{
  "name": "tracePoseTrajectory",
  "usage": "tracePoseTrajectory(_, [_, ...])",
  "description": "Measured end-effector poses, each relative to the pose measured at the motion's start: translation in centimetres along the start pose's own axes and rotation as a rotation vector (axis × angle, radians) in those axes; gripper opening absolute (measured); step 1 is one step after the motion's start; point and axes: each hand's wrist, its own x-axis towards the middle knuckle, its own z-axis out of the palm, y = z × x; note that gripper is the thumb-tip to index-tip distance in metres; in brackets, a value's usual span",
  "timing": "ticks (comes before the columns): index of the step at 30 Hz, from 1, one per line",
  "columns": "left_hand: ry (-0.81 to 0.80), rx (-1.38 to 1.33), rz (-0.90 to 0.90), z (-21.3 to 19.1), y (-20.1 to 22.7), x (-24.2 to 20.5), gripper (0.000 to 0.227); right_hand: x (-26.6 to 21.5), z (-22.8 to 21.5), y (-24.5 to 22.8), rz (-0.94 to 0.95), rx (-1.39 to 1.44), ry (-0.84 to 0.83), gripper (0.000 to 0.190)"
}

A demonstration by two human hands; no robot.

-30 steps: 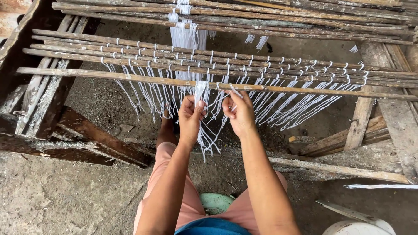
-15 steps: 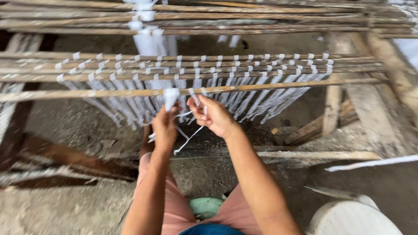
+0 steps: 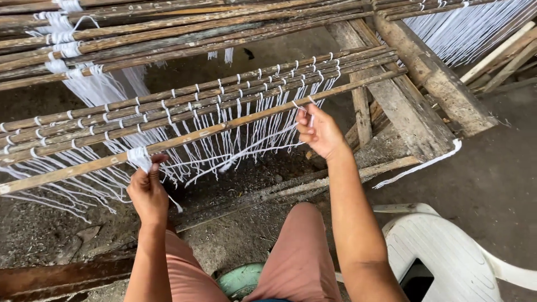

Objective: Weaving cotton candle wicks onto a wooden frame by looping them around horizontal sticks.

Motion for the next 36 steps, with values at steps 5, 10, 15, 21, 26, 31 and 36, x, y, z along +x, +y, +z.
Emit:
tracePoseTrajectory(5, [0.020,0.071,0.014,-0.2,-1.3,0.2,0.022,-2.3,0.9,-2.8,-0.078,-0.291,0.137,0.027])
tracePoseTrajectory(10, [0.022,0.094,0.002,-0.2,-1.8,0.1,0.024,-2.5,0.8,-3.7,-0.112,-0.471,0.271,0.022])
tracePoseTrajectory(15, [0.024,0.116,0.013,-0.6,-1.5,0.0,0.022,-1.3,-2.1,-4.7,-0.106,-0.269,0.283,0.023])
tracePoseTrajectory(21, [0.020,0.133,0.017,-0.6,-2.3,-0.2,0.022,-0.5,-4.2,-4.7,-0.105,-0.175,0.249,0.033])
tracePoseTrajectory(26, [0.017,0.064,-0.003,-0.5,-0.3,-0.2,0.022,0.4,-3.6,-3.4,-0.104,-0.132,0.233,0.039])
tracePoseTrajectory(31, [0.034,-0.042,-0.028,0.1,0.6,-0.2,0.023,-0.4,-1.2,4.3,-0.247,-0.305,0.387,0.064])
tracePoseTrajectory(36, [0.035,-0.105,-0.068,0.0,0.7,-0.1,0.024,1.6,-11.2,21.9,-0.187,-0.661,0.719,0.059])
